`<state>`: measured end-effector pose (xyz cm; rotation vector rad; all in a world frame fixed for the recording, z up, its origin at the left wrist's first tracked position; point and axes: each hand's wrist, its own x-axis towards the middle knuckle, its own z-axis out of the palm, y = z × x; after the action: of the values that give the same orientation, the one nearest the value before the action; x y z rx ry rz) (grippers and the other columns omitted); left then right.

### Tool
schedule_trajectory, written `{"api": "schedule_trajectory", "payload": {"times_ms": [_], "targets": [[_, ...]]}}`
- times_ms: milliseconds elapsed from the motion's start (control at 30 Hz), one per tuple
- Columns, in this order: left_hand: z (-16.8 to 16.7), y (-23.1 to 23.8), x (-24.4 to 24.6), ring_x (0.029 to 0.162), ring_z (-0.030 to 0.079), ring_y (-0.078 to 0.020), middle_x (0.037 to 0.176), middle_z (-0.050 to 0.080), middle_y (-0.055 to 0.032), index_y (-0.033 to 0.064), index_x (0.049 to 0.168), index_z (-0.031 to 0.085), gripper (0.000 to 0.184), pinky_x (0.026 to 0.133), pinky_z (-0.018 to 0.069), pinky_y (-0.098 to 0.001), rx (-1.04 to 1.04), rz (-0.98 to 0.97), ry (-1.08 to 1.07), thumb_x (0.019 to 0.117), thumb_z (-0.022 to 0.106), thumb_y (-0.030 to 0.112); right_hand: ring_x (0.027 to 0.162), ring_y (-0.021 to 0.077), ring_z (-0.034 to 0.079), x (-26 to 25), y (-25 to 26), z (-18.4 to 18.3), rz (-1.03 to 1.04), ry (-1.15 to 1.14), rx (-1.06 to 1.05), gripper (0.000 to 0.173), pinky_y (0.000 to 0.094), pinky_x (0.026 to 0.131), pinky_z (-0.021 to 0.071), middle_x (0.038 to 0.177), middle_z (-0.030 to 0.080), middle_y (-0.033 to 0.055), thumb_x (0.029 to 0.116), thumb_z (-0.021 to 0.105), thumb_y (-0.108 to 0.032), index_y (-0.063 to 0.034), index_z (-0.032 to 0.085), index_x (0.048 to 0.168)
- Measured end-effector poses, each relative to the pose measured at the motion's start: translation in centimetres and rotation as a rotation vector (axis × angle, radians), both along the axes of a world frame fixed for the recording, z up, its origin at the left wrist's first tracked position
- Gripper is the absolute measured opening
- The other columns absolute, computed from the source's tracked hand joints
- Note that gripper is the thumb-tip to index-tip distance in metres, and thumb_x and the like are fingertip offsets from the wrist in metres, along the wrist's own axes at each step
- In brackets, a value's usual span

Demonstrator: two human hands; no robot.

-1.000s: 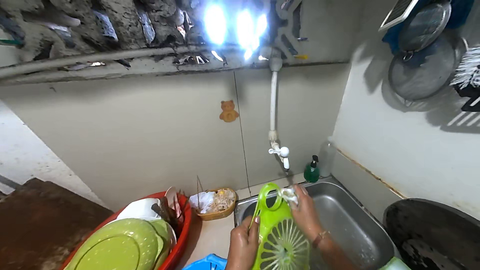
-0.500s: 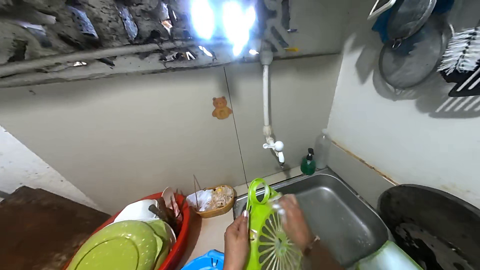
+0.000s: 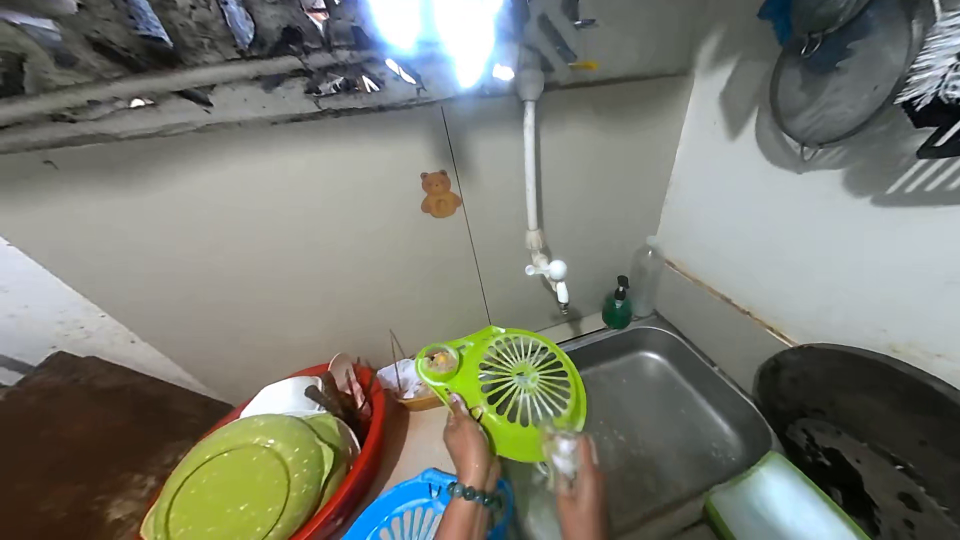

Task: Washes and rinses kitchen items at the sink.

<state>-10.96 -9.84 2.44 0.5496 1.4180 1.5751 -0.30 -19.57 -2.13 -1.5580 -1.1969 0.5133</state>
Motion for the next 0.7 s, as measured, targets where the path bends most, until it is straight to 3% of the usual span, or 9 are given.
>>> {"api": "schedule_trajectory", "payload": {"times_ms": [67, 133, 267, 367, 400, 467, 567, 600, 700], "targets": [[-0.5, -1.0, 1.2, 0.089, 0.066, -0.0227, 0.103, 0.065, -0.0192, -0.0063, 0.127, 0.057, 0.057, 0.080, 0.0567, -0.0421, -0.023, -0.126, -0.041, 0.1132, 0.027, 0.041, 0.117, 0.0468, 0.063, -1.6, -0.3, 0.7, 0.127, -0.133, 0.088, 0.034, 0.0544, 0.101, 0.0525, 0.123, 0.064, 0.0324, 0.0810, 0.066, 0.007, 0.0121, 0.068, 0.115], [-0.6, -2.0, 1.7, 0.097, 0.066, -0.0227, 0.111, 0.066, -0.0193, -0.0046, 0.132, 0.056, 0.054, 0.086, 0.0556, -0.0410, -0.014, -0.317, -0.045, 0.1134, 0.028, 0.038, 0.114, 0.0474, 0.064, -2.2, 1.0, 1.2, 0.176, -0.270, 0.188, 0.032, 0.0547, 0.096, 0.0550, 0.119, 0.068, 0.0283, 0.0774, 0.069, 0.005, 0.0070, 0.073, 0.109], [-1.2, -1.7, 0.4, 0.094, 0.066, -0.0175, 0.102, 0.068, -0.0134, -0.0042, 0.120, 0.063, 0.054, 0.086, 0.0552, -0.0363, 0.050, -0.580, 0.150, 0.1133, 0.027, 0.036, 0.115, 0.0457, 0.064, -1.3, 4.1, 2.7, 0.208, -0.406, 0.251, 0.030, 0.0526, 0.096, 0.0556, 0.116, 0.070, 0.0240, 0.0799, 0.069, 0.003, 0.0037, 0.074, 0.109], [-1.9, -0.8, -0.5, 0.079, 0.066, -0.0184, 0.086, 0.066, -0.0119, -0.0053, 0.104, 0.065, 0.050, 0.074, 0.0563, -0.0371, 0.048, -0.546, 0.272, 0.1130, 0.032, 0.031, 0.119, 0.0423, 0.062, -0.6, 5.4, 4.0, 0.249, -0.409, 0.194, 0.030, 0.0507, 0.100, 0.0533, 0.119, 0.069, 0.0212, 0.0815, 0.069, 0.002, 0.0006, 0.074, 0.111], [-1.8, -0.7, -0.8, 0.077, 0.067, -0.0183, 0.086, 0.067, -0.0127, -0.0066, 0.108, 0.064, 0.048, 0.071, 0.0581, -0.0362, 0.043, -0.538, 0.269, 0.1131, 0.033, 0.030, 0.119, 0.0424, 0.062, -0.4, 5.6, 4.0, 0.232, -0.401, 0.202, 0.030, 0.0506, 0.100, 0.0533, 0.120, 0.069, 0.0214, 0.0808, 0.070, 0.002, 0.0005, 0.074, 0.111], [-1.2, -0.7, -1.6, 0.086, 0.070, -0.0197, 0.102, 0.067, -0.0166, -0.0089, 0.126, 0.055, 0.044, 0.076, 0.0604, -0.0365, 0.040, -0.540, 0.195, 0.1135, 0.033, 0.027, 0.116, 0.0451, 0.064, -0.2, 5.5, 3.7, 0.136, -0.375, 0.292, 0.033, 0.0527, 0.097, 0.0550, 0.118, 0.069, 0.0235, 0.0757, 0.070, 0.005, 0.0020, 0.075, 0.108], [-1.4, -0.5, -2.4, 0.089, 0.070, -0.0188, 0.103, 0.068, -0.0163, -0.0064, 0.130, 0.055, 0.045, 0.079, 0.0597, -0.0359, 0.071, -0.423, 0.133, 0.1136, 0.031, 0.028, 0.115, 0.0437, 0.064, 0.3, 5.0, 3.9, 0.107, -0.312, 0.299, 0.033, 0.0520, 0.097, 0.0549, 0.118, 0.069, 0.0236, 0.0759, 0.064, 0.006, 0.0034, 0.074, 0.108], [-1.2, -0.7, -2.2, 0.089, 0.069, -0.0174, 0.102, 0.068, -0.0155, -0.0062, 0.128, 0.057, 0.046, 0.081, 0.0591, -0.0352, 0.084, -0.362, 0.135, 0.1136, 0.030, 0.029, 0.118, 0.0440, 0.063, 0.6, 4.9, 3.8, 0.171, -0.333, 0.246, 0.033, 0.0524, 0.099, 0.0540, 0.121, 0.068, 0.0238, 0.0784, 0.065, 0.005, 0.0035, 0.073, 0.111], [-0.6, -1.7, -1.2, 0.075, 0.068, -0.0149, 0.085, 0.067, -0.0118, -0.0055, 0.110, 0.066, 0.052, 0.072, 0.0588, -0.0334, 0.067, -0.199, 0.185, 0.1135, 0.031, 0.033, 0.120, 0.0449, 0.062, 2.4, 5.6, 2.6, 0.284, -0.405, 0.163, 0.032, 0.0529, 0.101, 0.0534, 0.124, 0.067, 0.0254, 0.0838, 0.065, 0.003, 0.0042, 0.072, 0.115]]}}
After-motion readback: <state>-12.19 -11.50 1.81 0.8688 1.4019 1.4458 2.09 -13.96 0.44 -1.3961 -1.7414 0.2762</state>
